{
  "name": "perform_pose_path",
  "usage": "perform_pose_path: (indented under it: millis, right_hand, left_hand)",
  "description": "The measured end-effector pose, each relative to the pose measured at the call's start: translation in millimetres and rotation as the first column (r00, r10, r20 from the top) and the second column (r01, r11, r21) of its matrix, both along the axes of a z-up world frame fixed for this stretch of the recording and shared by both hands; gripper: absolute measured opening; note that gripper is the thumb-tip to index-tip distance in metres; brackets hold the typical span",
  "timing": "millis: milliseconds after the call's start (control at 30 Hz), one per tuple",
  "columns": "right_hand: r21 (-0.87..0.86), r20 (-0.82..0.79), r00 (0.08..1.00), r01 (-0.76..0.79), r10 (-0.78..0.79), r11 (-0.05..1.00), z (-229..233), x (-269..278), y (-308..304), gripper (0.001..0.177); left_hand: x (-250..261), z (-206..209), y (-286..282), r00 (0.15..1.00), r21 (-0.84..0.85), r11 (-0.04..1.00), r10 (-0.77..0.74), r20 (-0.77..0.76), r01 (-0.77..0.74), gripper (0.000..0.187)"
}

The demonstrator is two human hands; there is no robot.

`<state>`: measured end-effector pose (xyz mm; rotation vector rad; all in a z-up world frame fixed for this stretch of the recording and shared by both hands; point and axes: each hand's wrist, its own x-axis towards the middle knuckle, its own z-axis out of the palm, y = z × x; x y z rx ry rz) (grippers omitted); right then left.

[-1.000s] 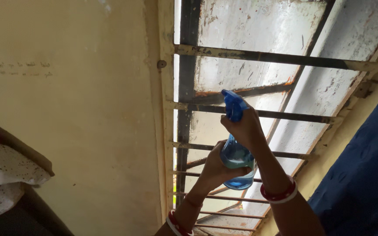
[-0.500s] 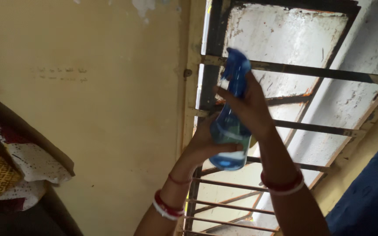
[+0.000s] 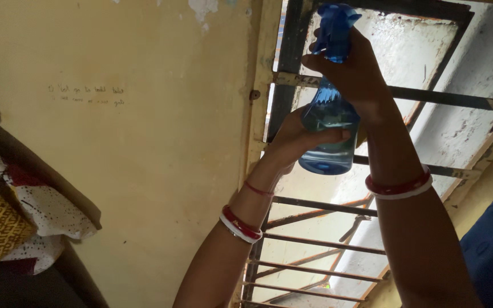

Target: The person wipes a small, dirty window pane behind metal bars using a cloth and a spray bottle.

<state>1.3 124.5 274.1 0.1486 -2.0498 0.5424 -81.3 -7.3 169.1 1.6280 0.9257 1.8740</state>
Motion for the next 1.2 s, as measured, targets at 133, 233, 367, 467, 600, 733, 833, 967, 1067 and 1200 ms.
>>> perform_pose_path:
  millis: [133,233,367,467,600,733,833,967,1067,1200]
  right_hand:
    - [0.019,-0.001,0.998,0.058,-0.058,0.998,7.2,-2.2,0.8,0.037]
    - [0.006,0.015,0.998,0.057,-0.057,0.998,8.4,-5.5,-0.8,0.033]
    - [0.019,0.015,0.994,0.111,-0.111,0.994,8.9,-6.6,0.2,0.031]
    - [0.003,0.031,0.995,0.092,-0.092,0.996,13.6,-5.7,3.9,0.033]
    - [0.037,0.012,0.992,0.126,-0.127,0.991,18.7,-7.4,8.8,0.034]
    - [0.012,-0.037,0.999,-0.038,0.038,0.999,20.5,-11.6,13.5,0.033]
    - [0.003,-0.02,1.0,0.002,-0.002,1.0,22.0,-14.0,16.0,0.028]
    - [-0.023,0.028,0.994,0.105,-0.105,0.994,17.7,-19.2,13.0,0.027]
    - [-0.12,0.141,0.986,0.101,-0.084,0.988,6.5,-14.7,3.8,0.03]
    - [-0.243,0.207,0.971,-0.072,0.124,0.967,-11.2,-1.3,-13.5,0.037]
  left_hand:
    - [2.9,1.4,1.5,0.999,-0.032,0.999,0.038,0.007,-0.038,0.051]
    - [3.7,-1.1,3.5,0.999,0.005,0.999,0.033,0.017,-0.033,0.054]
    - [4.1,-0.7,6.5,0.998,-0.001,0.998,0.058,0.016,-0.058,0.055]
    - [1.6,3.8,7.5,0.999,-0.009,1.0,0.027,0.024,-0.027,0.054]
    - [0.6,11.2,7.0,1.0,0.035,0.999,-0.004,0.024,0.003,0.052]
    - [-0.2,19.3,5.2,0.992,0.045,0.991,0.126,-0.032,-0.124,0.053]
    - [-1.0,21.3,7.1,0.994,0.019,0.994,0.109,-0.032,-0.109,0.053]
    - [-1.2,9.8,7.5,0.998,0.012,0.998,0.06,0.01,-0.06,0.053]
    - [-0.4,-5.1,5.0,0.999,-0.011,1.0,0.012,0.039,-0.011,0.051]
    - [3.3,-30.0,-8.4,0.992,0.013,0.996,-0.094,0.086,0.093,0.051]
